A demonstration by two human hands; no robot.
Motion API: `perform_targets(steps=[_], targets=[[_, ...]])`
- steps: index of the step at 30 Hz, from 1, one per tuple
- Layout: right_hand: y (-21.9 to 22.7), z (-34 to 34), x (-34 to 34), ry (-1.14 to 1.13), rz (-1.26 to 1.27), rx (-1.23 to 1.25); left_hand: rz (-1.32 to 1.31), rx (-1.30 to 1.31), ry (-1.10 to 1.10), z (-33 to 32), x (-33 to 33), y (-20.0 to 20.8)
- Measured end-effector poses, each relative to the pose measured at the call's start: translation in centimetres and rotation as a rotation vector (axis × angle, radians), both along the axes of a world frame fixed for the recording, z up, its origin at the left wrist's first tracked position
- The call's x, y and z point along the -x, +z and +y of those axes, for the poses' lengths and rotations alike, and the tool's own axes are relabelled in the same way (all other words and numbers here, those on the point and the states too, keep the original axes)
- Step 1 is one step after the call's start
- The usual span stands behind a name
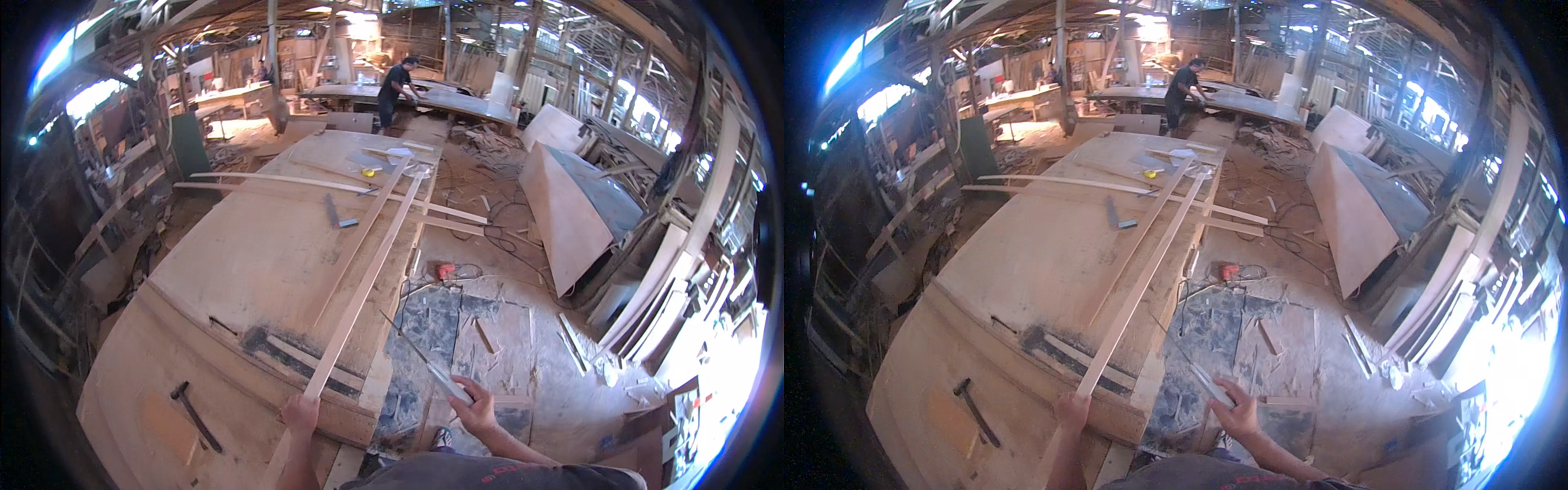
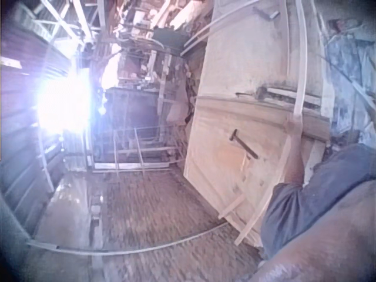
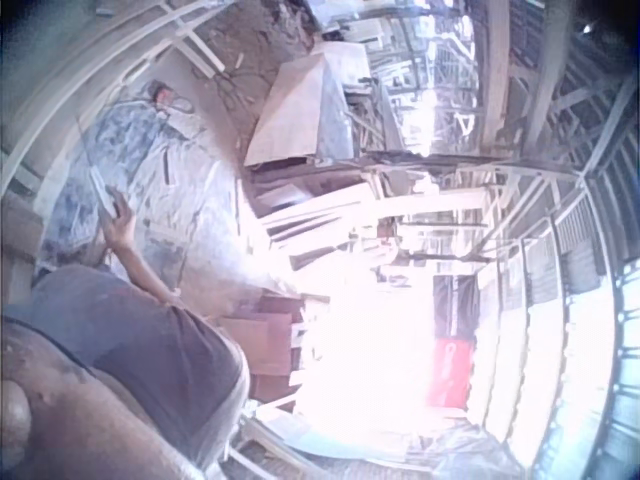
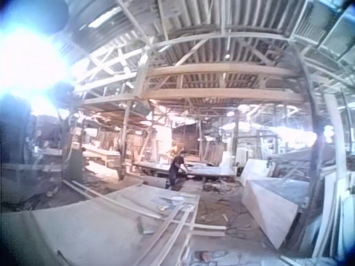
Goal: The person measures and marks wooden planks on a workbench using a tape measure, square, and pencil. They then use a hammer to drive nails into the wood to assemble a frame structure. The person also moves pieces of wood around the workshop and interacts with a coworker.
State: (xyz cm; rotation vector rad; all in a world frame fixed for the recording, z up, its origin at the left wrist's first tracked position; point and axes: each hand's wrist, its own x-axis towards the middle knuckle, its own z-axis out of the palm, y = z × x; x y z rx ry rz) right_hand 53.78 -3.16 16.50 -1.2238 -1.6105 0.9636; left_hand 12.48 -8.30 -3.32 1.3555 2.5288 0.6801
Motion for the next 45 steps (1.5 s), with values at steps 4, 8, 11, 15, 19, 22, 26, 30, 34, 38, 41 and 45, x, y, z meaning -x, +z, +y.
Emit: perform_targets(steps=[4,8,11,15,19,22,26,30,34,38,41,45], targets=[[0.8,-0.3,-0.7,-0.021,0.005,0.045,-0.053,0.041,0.308,2.4,-2.2,4.1],[1.0,0.2,0.7,0.044,-0.020,-0.056,0.340,-0.048,0.586,3.1,-0.1,-1.6],[2.2,-1.1,-0.6,-0.008,-0.029,0.125,0.018,0.152,0.348,3.4,-0.3,-0.7],[2.9,-2.5,-1.5,-0.049,-0.066,0.240,0.031,0.051,0.258,3.3,-1.6,0.7],[2.1,-2.9,-1.8,-0.077,-0.052,0.090,0.048,0.017,0.240,3.5,-0.6,-1.7],[1.4,-2.4,-1.8,-0.042,-0.047,0.063,0.311,-0.051,0.217,3.3,1.7,-5.0],[0.4,-3.3,-3.2,-0.079,-0.049,0.115,0.144,-0.019,0.177,3.3,-2.6,0.8],[2.1,-3.3,-2.6,-0.050,-0.064,0.215,0.092,-0.026,0.204,2.4,-3.3,4.9],[2.3,-3.0,-2.2,-0.019,-0.074,0.214,0.131,-0.236,0.279,2.0,-1.7,1.4],[2.3,-3.2,-2.0,-0.021,-0.089,0.143,0.171,-0.013,0.418,2.3,-0.2,-1.3],[2.0,-3.4,-2.4,-0.031,-0.103,0.182,0.249,-0.034,0.418,2.6,-1.7,0.5],[1.7,-3.3,-2.0,-0.017,-0.072,0.171,0.279,-0.169,0.418,2.3,-1.1,1.0]])
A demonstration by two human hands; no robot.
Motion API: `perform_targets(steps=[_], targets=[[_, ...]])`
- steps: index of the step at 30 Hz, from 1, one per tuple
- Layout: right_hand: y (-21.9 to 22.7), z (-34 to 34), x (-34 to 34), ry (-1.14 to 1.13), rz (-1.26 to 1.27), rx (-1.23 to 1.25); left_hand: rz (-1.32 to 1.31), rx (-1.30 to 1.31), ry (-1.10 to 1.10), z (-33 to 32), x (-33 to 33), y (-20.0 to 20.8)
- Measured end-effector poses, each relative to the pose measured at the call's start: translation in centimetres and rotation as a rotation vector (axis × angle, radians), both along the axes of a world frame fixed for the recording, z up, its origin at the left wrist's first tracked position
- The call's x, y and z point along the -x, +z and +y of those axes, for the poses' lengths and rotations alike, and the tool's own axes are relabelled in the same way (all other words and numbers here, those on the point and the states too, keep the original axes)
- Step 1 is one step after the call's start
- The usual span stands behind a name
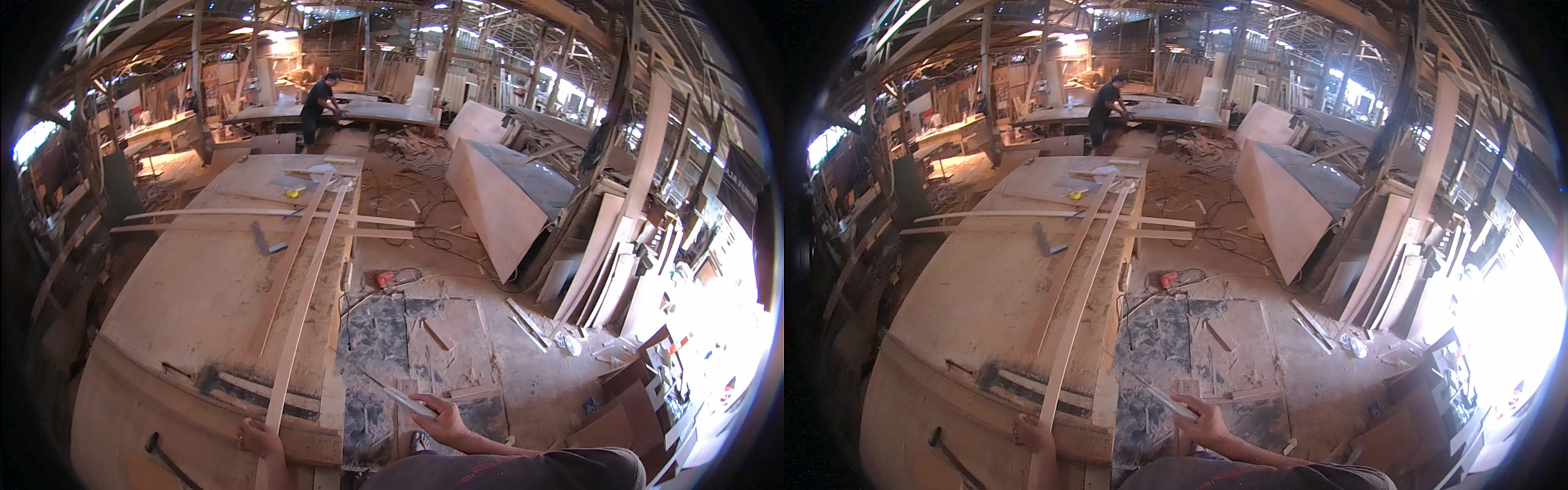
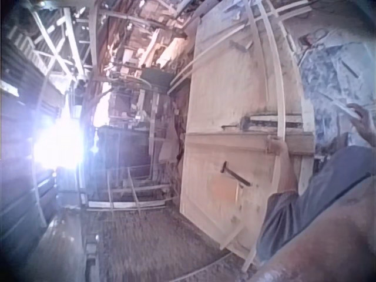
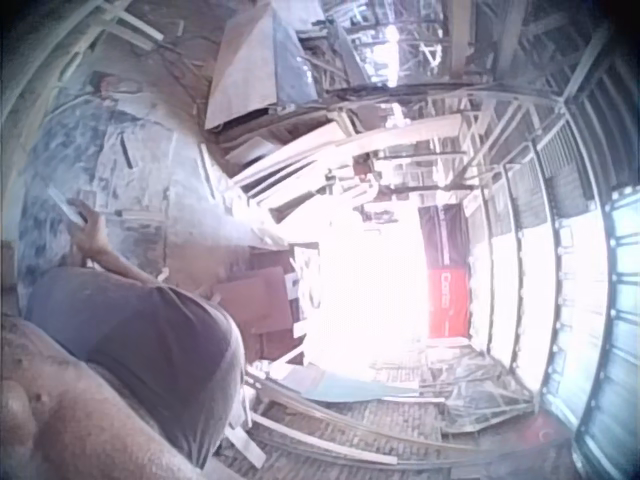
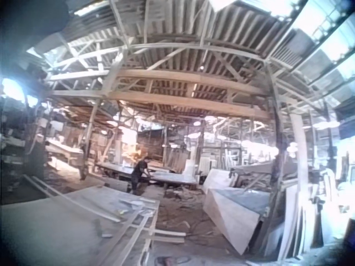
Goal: The person measures and marks wooden planks on a workbench using a tape measure, square, and pencil. They then use a hammer to drive nails into the wood to assemble a frame structure. The person also moves pieces of wood around the workshop and interacts with a coworker.
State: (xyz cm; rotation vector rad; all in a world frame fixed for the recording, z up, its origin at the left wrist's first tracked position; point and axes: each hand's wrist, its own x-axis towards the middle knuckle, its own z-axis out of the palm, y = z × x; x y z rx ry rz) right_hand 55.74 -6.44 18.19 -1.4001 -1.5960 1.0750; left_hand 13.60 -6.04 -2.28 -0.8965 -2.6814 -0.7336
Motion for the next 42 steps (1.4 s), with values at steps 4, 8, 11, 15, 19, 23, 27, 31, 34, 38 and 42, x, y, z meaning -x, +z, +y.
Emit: perform_targets(steps=[4,8,11,15,19,23,27,31,34,38,42], targets=[[0.1,0.1,-0.2,0.003,-0.046,0.005,0.054,-0.357,-0.082,0.8,-0.5,4.9],[0.1,0.5,0.5,0.014,-0.009,0.068,-0.212,-0.711,-0.509,3.6,-2.1,16.0],[-0.8,1.0,1.6,0.048,-0.015,-0.042,-0.358,-0.941,-0.957,3.8,-4.4,26.9],[-0.8,0.8,1.2,0.047,-0.072,0.009,-0.708,-1.332,-1.643,2.3,-10.2,38.6],[-2.3,1.0,0.8,0.034,-0.034,-0.002,-0.868,-1.513,-1.983,-0.5,-12.6,46.0],[-1.9,0.5,1.0,0.030,-0.022,-0.041,-0.984,-1.531,-1.928,-2.7,-13.5,49.1],[0.9,2.1,4.8,0.146,0.082,-0.084,-0.886,-1.488,-1.781,-5.6,-15.1,51.3],[-0.3,0.9,1.3,-0.006,-0.064,-0.082,-1.069,-1.505,-1.769,-4.0,-15.5,51.3],[-0.5,1.7,1.8,0.006,-0.060,-0.066,-1.043,-1.486,-1.708,-4.6,-15.7,52.1],[-1.2,2.6,3.4,0.047,-0.047,0.041,-0.968,-1.431,-1.501,-6.3,-14.7,51.4],[-3.3,2.7,0.4,-0.050,-0.052,-0.009,-0.605,-1.400,-1.482,2.1,-7.6,41.4]])
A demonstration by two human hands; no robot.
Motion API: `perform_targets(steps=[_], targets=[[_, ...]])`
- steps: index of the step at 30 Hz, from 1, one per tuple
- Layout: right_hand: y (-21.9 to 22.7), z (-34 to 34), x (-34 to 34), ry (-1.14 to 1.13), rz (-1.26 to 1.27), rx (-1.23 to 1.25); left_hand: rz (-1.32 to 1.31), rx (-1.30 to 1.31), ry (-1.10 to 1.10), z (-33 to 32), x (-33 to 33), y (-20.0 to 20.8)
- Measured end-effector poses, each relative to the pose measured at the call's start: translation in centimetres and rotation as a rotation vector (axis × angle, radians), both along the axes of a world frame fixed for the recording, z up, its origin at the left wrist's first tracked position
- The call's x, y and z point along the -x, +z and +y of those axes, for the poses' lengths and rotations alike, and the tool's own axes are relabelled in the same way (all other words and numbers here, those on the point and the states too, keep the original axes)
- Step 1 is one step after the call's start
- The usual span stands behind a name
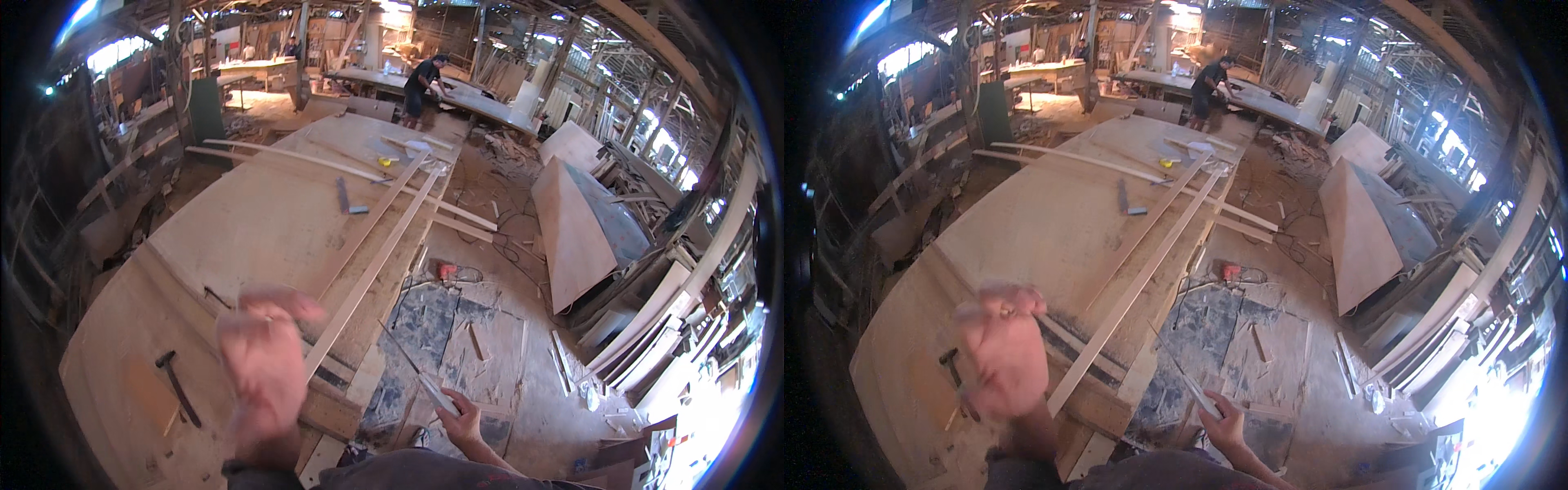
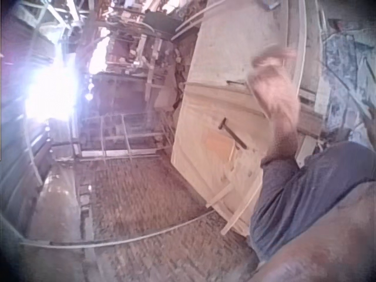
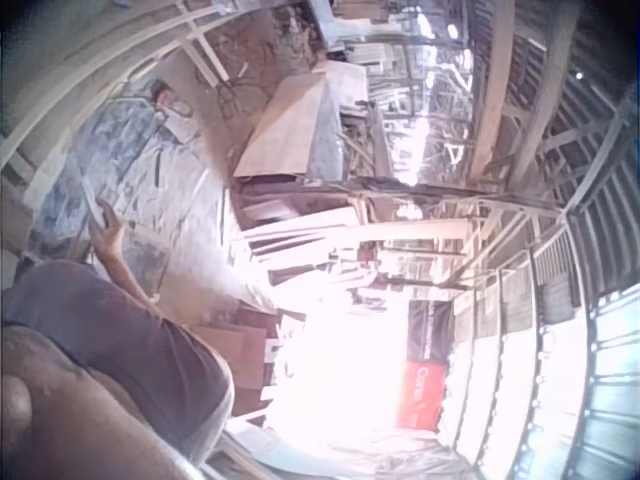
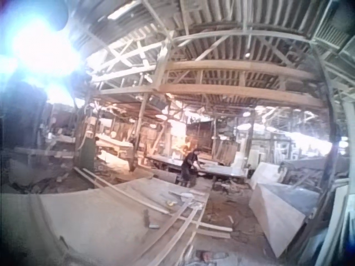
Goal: The person measures and marks wooden planks on a workbench using a tape measure, square, and pencil. They then use a hammer to drive nails into the wood to assemble a frame structure. The person also moves pieces of wood around the workshop and interacts with a coworker.
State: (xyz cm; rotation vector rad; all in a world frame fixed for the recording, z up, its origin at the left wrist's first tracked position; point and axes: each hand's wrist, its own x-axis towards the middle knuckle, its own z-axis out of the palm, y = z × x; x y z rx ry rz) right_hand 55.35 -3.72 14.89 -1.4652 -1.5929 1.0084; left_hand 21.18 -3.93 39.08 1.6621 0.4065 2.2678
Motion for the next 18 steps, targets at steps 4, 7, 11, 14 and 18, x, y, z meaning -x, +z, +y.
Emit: perform_targets(steps=[4,7,11,14,18], targets=[[-0.7,0.7,0.9,0.035,0.053,-0.060,-0.222,0.671,0.630,2.7,5.9,-13.2],[-0.2,1.2,1.1,0.054,0.043,-0.084,0.171,1.067,1.059,1.7,9.8,-25.6],[-1.2,1.5,-0.1,0.029,0.070,-0.127,0.444,1.266,1.167,0.8,8.3,-34.8],[0.2,1.5,0.1,0.011,0.011,-0.026,0.591,1.334,1.187,0.0,7.5,-37.6],[-1.4,2.6,0.5,0.067,0.011,-0.142,0.675,1.382,1.191,-1.2,8.0,-41.1]])
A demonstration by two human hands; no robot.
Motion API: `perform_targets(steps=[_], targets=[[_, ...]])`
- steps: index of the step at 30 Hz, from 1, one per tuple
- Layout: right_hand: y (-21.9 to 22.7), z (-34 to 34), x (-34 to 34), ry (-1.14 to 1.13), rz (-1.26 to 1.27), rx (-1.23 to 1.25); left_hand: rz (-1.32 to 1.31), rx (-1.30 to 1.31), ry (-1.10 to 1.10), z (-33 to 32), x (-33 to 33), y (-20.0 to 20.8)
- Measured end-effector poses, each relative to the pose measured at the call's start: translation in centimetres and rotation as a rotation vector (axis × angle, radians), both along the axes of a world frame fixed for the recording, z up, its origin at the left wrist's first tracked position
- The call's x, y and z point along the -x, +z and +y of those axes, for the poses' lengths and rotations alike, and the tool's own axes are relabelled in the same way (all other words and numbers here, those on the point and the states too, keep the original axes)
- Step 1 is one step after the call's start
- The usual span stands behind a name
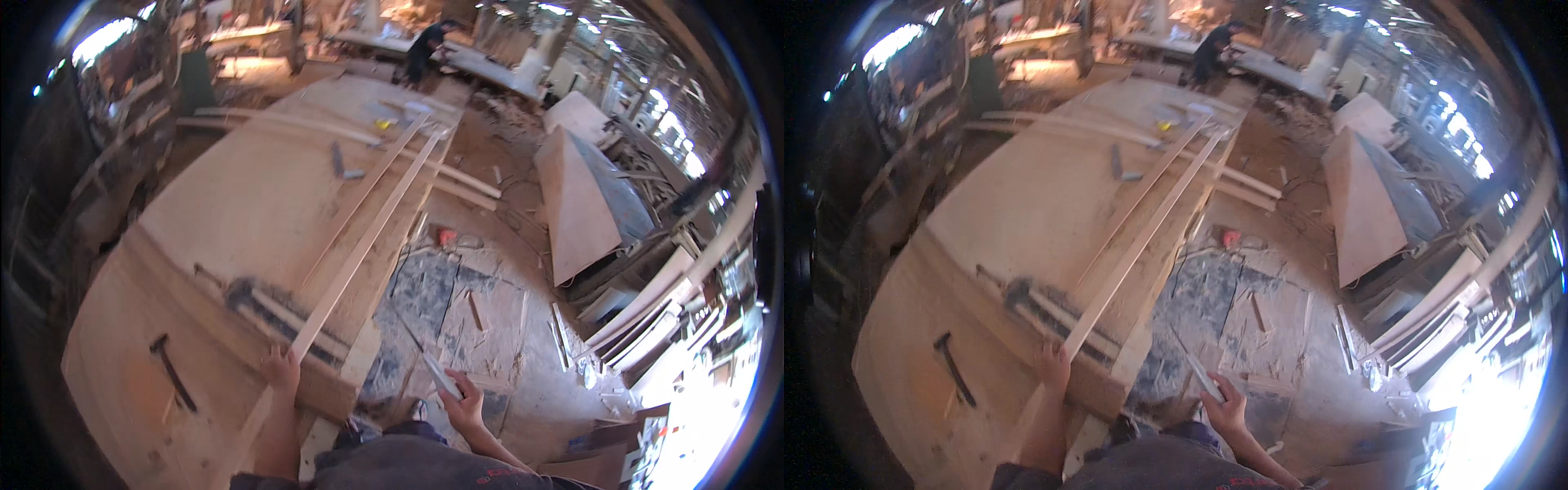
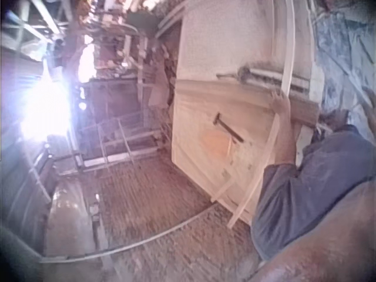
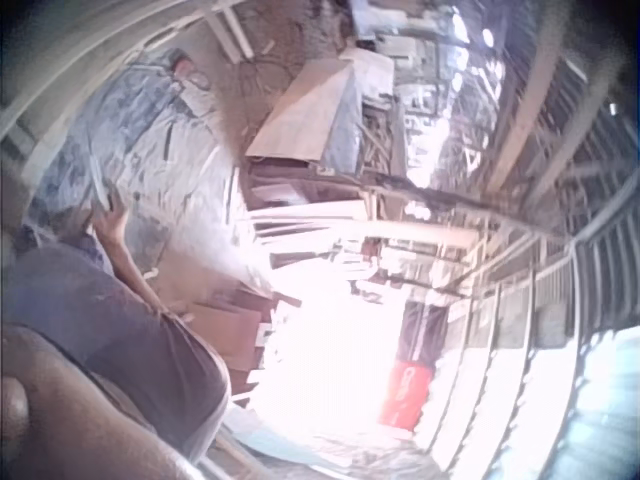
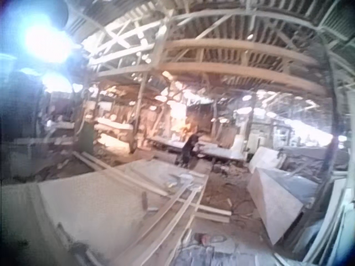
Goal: The person measures and marks wooden planks on a workbench using a tape measure, square, and pencil. They then use a hammer to drive nails into the wood to assemble a frame structure. The person also moves pieces of wood around the workshop and interacts with a coworker.
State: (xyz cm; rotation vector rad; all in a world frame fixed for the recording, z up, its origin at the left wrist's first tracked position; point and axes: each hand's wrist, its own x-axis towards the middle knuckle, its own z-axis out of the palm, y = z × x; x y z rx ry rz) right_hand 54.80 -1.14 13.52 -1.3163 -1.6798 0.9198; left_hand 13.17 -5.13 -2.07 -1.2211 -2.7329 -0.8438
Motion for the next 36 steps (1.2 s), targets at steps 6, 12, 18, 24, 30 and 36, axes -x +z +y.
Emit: perform_targets(steps=[6,12,18,24,30,36], targets=[[0.5,-1.1,0.1,-0.024,0.197,0.371,-0.019,-0.027,-0.046,1.7,-1.3,-0.1],[0.4,0.5,5.1,0.232,0.156,0.580,-0.174,0.328,0.201,1.0,-1.4,2.9],[-3.7,1.7,10.3,0.469,0.005,0.291,-0.130,0.495,0.228,1.7,-1.5,2.4],[-6.4,2.1,13.9,0.522,0.022,0.306,-0.181,0.462,0.255,1.7,-1.1,1.1],[-7.8,1.9,14.3,0.545,-0.024,0.318,-0.209,0.391,0.241,1.4,-1.1,0.8],[-7.4,2.0,14.3,0.584,-0.054,0.304,-0.184,0.444,0.233,1.9,-0.9,1.0]])
